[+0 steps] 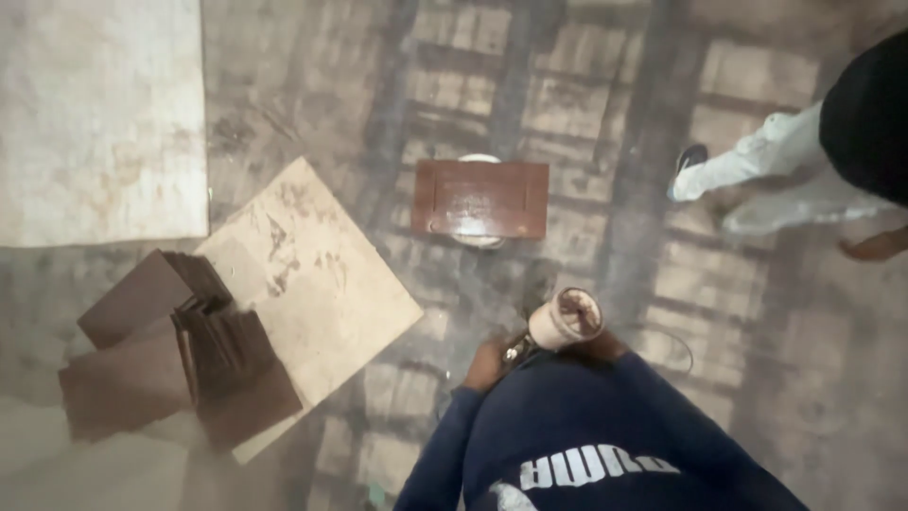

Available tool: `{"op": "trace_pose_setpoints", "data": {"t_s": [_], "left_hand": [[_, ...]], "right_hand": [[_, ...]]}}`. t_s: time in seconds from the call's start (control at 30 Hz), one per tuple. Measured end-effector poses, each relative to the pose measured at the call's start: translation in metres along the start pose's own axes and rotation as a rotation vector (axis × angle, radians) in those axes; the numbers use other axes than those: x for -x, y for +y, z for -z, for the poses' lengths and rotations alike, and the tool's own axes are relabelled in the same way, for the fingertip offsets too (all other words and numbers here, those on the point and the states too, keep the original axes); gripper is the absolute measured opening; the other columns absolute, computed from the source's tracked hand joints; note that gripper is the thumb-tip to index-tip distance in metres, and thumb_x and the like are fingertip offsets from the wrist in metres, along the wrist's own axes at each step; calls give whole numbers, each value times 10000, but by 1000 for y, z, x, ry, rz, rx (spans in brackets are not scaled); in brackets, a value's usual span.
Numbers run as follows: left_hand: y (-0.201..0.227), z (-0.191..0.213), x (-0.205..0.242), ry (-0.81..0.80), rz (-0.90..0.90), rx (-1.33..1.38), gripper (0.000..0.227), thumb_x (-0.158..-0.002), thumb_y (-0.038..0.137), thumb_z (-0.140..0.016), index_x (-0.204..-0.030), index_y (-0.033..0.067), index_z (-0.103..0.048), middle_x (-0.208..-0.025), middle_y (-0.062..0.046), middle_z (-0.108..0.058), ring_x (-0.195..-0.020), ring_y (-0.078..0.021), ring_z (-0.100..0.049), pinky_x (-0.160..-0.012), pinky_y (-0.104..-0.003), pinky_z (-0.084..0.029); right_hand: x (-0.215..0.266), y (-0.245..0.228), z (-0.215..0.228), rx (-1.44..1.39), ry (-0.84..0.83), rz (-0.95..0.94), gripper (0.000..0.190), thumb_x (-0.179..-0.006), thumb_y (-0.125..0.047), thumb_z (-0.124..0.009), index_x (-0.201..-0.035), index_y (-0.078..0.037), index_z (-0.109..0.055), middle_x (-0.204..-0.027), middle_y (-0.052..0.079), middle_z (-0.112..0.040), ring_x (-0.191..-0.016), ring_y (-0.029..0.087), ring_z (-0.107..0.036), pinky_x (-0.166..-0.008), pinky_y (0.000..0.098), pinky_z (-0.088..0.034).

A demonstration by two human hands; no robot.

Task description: Spray painting wooden cabinet doors or panels in a furniture manufacturing workshop.

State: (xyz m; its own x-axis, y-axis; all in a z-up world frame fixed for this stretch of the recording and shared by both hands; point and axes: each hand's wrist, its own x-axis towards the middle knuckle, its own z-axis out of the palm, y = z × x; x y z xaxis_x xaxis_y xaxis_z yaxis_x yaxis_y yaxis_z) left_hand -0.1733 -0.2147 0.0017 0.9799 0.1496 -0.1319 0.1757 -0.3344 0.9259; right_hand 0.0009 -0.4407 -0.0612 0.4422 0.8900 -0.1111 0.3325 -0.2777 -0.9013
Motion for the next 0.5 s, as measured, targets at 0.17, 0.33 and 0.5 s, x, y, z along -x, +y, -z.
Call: {"op": "trace_pose_setpoints", "data": {"t_s": [0.17, 0.33, 0.5], "left_hand": [[-4, 13, 11, 23, 104, 69, 544, -870, 214, -722, -1396, 103, -638, -1070, -273, -709, -964, -387, -728, -831, -434, -543], [-63, 2, -3, 146, 109, -122, 475, -816, 218, -815, -1250, 45, -729, -942, -253, -747, -851, -325, -704, -746, -410, -545], [-77, 16, -40, 110, 320, 138, 240, -850, 236, -790, -974, 31, -802, -843, -145, -828, -769, -214, -755, -713, -387, -576]], "right_hand": [[-7, 100, -19, 197, -110, 11, 354, -835, -301, -782, -1105, -104, -666, -1069, 108, -701, -961, 247, -654, -854, 369, -536], [-31, 46, 15, -26, 46, -177, 347, -807, -334, -800, -1090, -143, -736, -1025, 109, -801, -907, 289, -769, -833, 393, -603], [-49, 44, 26, 145, 24, -181, 521, -694, -423, -910, -1098, -138, -745, -1017, 140, -770, -924, 319, -726, -841, 423, -572]]}}
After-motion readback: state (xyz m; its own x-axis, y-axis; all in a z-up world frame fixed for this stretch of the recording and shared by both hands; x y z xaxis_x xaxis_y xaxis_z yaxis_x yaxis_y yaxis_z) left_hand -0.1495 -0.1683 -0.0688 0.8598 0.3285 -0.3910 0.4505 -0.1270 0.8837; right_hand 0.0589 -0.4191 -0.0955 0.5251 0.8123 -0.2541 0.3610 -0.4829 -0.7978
